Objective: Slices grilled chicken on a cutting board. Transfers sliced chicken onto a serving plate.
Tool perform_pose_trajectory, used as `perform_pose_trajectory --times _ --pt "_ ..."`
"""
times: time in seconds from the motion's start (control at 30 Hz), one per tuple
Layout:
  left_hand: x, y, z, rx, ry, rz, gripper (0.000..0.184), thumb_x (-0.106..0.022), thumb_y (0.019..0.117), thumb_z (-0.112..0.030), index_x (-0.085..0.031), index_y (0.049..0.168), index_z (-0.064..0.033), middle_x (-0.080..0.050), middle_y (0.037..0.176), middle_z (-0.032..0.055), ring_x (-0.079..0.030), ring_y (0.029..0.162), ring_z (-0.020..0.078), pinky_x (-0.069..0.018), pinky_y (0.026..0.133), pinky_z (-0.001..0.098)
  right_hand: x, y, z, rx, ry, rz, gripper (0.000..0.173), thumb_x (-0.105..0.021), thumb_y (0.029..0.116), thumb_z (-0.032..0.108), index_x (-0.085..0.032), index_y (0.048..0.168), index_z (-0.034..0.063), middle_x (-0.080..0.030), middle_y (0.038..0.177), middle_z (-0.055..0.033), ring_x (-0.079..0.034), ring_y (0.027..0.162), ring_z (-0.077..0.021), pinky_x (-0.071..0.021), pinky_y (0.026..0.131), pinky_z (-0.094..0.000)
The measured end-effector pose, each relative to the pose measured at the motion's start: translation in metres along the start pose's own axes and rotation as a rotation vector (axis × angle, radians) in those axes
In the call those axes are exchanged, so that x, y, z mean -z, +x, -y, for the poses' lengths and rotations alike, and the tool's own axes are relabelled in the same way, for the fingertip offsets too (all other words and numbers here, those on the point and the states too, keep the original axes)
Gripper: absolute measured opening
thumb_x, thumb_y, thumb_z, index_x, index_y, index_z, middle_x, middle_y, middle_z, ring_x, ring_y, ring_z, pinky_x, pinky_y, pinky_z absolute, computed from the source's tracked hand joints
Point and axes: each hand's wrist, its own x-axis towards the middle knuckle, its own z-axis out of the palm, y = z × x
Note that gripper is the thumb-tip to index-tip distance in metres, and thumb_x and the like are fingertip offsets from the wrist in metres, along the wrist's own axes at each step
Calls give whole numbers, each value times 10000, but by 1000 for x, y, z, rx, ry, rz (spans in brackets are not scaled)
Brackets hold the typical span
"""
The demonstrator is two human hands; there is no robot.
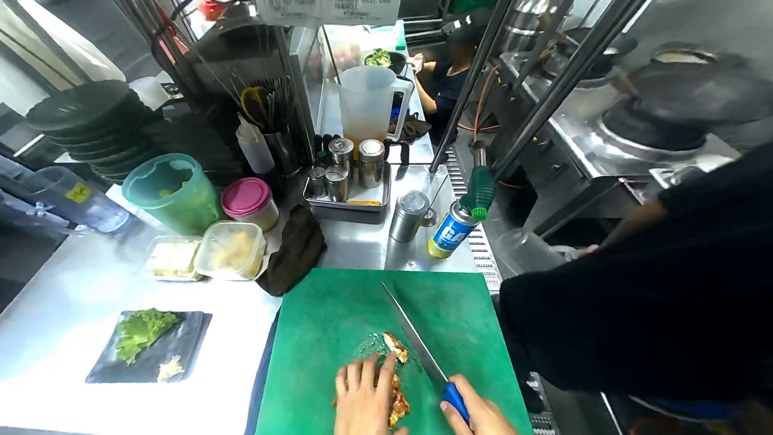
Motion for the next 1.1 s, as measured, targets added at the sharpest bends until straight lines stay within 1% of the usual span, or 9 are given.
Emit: perform_pose_trajectory --times 0.13,0.27,0.4,0.47,0.5,0.63,0.73,0.9,1.1 --pt "-13 13 -5 -23 96 -33 1062 -884 537 -457 -498 1509 -272 -637 1346 70 -578 1235 350 -430 1033 581 0 2 -3 10 1 -5 409 -554 1022 295 -538 1342 39 -690 837 -157 -697 744 -331 -563 687 -519" --pt "-6 25 -2 53 91 -43 1042 -864 564 -436 -494 1518 -240 -647 1293 92 -572 1229 362 -420 1039 595 3 5 -3 -11 -25 31 416 -545 1026 306 -532 1357 55 -697 864 -163 -704 781 -342 -566 713 -524" --pt "5 29 9 113 53 -138 1106 -854 538 -554 -489 1520 -202 -665 1253 89 -599 1173 355 -451 992 589 9 9 -3 -19 -60 63 409 -546 1026 307 -534 1359 71 -700 869 -168 -708 798 -352 -566 723 -536" --pt "19 15 16 169 -19 -130 1152 -847 544 -643 -472 1531 -181 -661 1266 89 -591 1182 360 -456 991 601 13 11 -4 -15 -86 85 398 -544 1029 309 -541 1351 76 -701 872 -170 -709 808 -355 -565 730 -538" --pt "24 3 22 187 -58 -140 1161 -859 539 -641 -477 1524 -161 -663 1267 101 -595 1175 372 -466 974 611 15 12 -5 -12 -100 102 395 -543 1030 309 -542 1352 79 -702 878 -172 -710 817 -358 -564 736 -542" --pt "23 -55 53 210 -143 -187 1100 -942 553 -484 -508 1470 -58 -670 1232 180 -613 1102 434 -488 888 631 25 15 -10 3 -138 168 400 -545 1033 320 -540 1368 101 -707 898 -172 -712 836 -361 -565 752 -553" --pt "7 -79 73 259 -150 -191 1039 -933 602 -460 -519 1454 -33 -682 1203 173 -623 1065 421 -498 866 608 24 19 -15 33 -155 177 383 -548 1028 327 -553 1347 114 -702 882 -157 -709 817 -346 -566 735 -540" --pt "-6 -68 73 274 -165 -283 976 -905 623 -471 -551 1425 -43 -700 1165 128 -632 1038 390 -498 830 599 25 19 -14 35 -185 187 392 -553 1026 326 -556 1362 124 -708 897 -167 -710 834 -362 -562 744 -556" --pt "2 -50 78 280 -185 -265 992 -912 604 -450 -547 1438 -55 -695 1177 122 -622 1072 401 -490 851 623 25 17 -12 29 -188 190 390 -555 1023 314 -559 1359 118 -706 875 -173 -709 817 -368 -558 729 -566"
